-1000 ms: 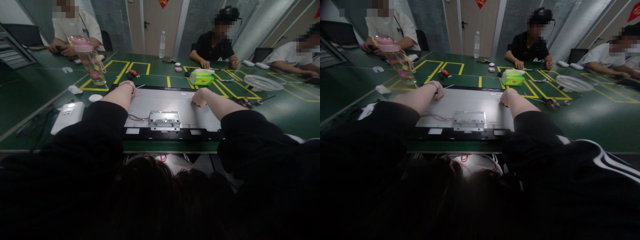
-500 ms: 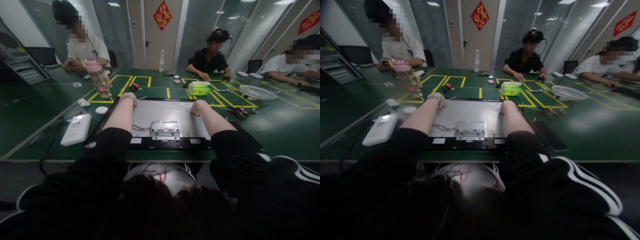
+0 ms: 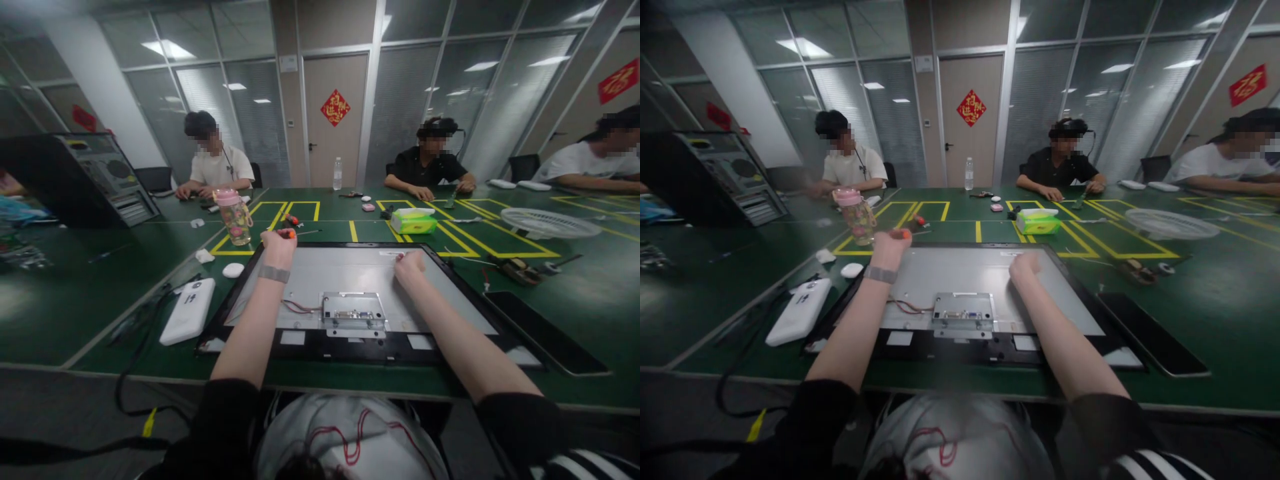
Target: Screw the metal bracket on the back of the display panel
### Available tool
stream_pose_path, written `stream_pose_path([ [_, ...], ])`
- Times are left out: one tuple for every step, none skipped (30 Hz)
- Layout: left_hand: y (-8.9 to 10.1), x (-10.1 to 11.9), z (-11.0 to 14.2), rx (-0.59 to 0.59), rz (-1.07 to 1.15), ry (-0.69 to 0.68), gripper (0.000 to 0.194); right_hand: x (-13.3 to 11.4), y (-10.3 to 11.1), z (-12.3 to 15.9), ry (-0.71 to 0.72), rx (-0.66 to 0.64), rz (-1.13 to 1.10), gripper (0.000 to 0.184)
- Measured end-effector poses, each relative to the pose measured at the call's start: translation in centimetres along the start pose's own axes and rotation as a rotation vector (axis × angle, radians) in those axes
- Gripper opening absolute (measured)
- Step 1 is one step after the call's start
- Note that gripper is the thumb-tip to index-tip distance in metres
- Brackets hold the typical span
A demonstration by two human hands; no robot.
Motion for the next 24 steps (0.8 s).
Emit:
stream_pose_path([
  [-0.2, -0.4, 0.6, -0.01, 0.063, 0.031, 0.033, 0.3, -0.2, 0.5, -0.04, 0.045, -0.033, 0.031],
  [-0.4, -0.7, 1.3, -0.021, 0.116, 0.058, 0.019, 0.6, -0.4, 1.1, -0.064, 0.079, -0.067, 0.034],
  [-0.7, -1.1, 2.0, -0.044, 0.166, 0.077, 0.023, 0.9, -0.6, 1.8, -0.073, 0.105, -0.102, 0.038],
  [-1.2, -1.4, 2.9, -0.078, 0.209, 0.09, 0.03, 1.1, -0.7, 2.4, -0.07, 0.117, -0.132, 0.041],
  [-1.7, -1.7, 3.8, -0.115, 0.245, 0.099, 0.032, 1.4, -0.7, 3.1, -0.058, 0.119, -0.157, 0.041],
  [-2.2, -2.0, 4.7, -0.156, 0.273, 0.106, 0.031, 1.6, -0.7, 3.7, -0.033, 0.111, -0.189, 0.04],
  [-2.7, -2.3, 5.6, -0.193, 0.293, 0.107, 0.03, 1.6, -0.8, 4.1, 0.022, 0.075, -0.258, 0.039],
  [-3.2, -2.6, 6.5, -0.232, 0.304, 0.103, 0.027, 1.5, -0.9, 4.5, 0.063, 0.039, -0.302, 0.038],
  [-3.6, -2.7, 7.2, -0.261, 0.312, 0.088, 0.024, 1.3, -1.1, 4.8, 0.103, -0.028, -0.315, 0.037],
  [-4.0, -2.6, 7.8, -0.298, 0.313, 0.059, 0.021, 1.2, -1.4, 5.1, 0.116, -0.095, -0.336, 0.036],
  [-4.9, -2.1, 8.4, -0.401, 0.272, -0.001, 0.021, 0.9, -1.7, 5.3, 0.119, -0.17, -0.382, 0.035],
  [-5.6, -1.7, 9.0, -0.483, 0.214, -0.045, 0.025, 0.5, -2.1, 5.6, 0.117, -0.244, -0.423, 0.035],
  [-6.1, -1.6, 9.5, -0.549, 0.166, -0.059, 0.031, -0.1, -2.5, 5.9, 0.121, -0.324, -0.434, 0.035],
  [-6.6, -1.6, 10.0, -0.612, 0.129, -0.056, 0.036, -1.0, -2.8, 6.4, 0.15, -0.396, -0.415, 0.037],
  [-6.9, -1.7, 10.3, -0.657, 0.109, -0.048, 0.041, -1.9, -2.9, 6.9, 0.183, -0.452, -0.368, 0.039],
  [-7.1, -1.8, 10.7, -0.7, 0.1, -0.033, 0.044, -2.7, -3.2, 7.4, 0.215, -0.513, -0.306, 0.04],
  [-7.3, -1.8, 11.0, -0.731, 0.098, -0.024, 0.045, -3.6, -3.4, 8.0, 0.26, -0.587, -0.263, 0.041],
  [-7.3, -1.8, 11.3, -0.745, 0.092, -0.021, 0.045, -4.5, -3.7, 8.8, 0.316, -0.674, -0.24, 0.042],
  [-7.2, -2.0, 11.5, -0.743, 0.079, -0.017, 0.045, -5.1, -3.9, 9.6, 0.357, -0.757, -0.214, 0.044],
  [-7.2, -2.2, 11.7, -0.74, 0.065, -0.001, 0.045, -5.6, -4.0, 10.3, 0.38, -0.813, -0.195, 0.046],
  [-7.1, -2.6, 12.0, -0.74, 0.052, 0.025, 0.045, -5.9, -4.0, 10.9, 0.404, -0.865, -0.177, 0.048],
  [-7.0, -3.0, 12.3, -0.741, 0.046, 0.045, 0.045, -6.2, -4.0, 11.5, 0.432, -0.914, -0.153, 0.049],
  [-7.0, -3.3, 12.6, -0.746, 0.044, 0.056, 0.044, -6.4, -4.1, 12.0, 0.454, -0.951, -0.128, 0.049],
  [-7.0, -3.6, 13.0, -0.755, 0.045, 0.058, 0.045, -6.6, -4.1, 12.4, 0.479, -0.978, -0.108, 0.05],
])
Point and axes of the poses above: each hand's wrist, its own z-axis away from the middle knuckle, its own y-axis out of the back of the hand, x = y × z, the point moved 9 cm from there along -z, towards the middle knuckle, and after that the axes turned 7 degrees about -x, right-handed, at the moved point
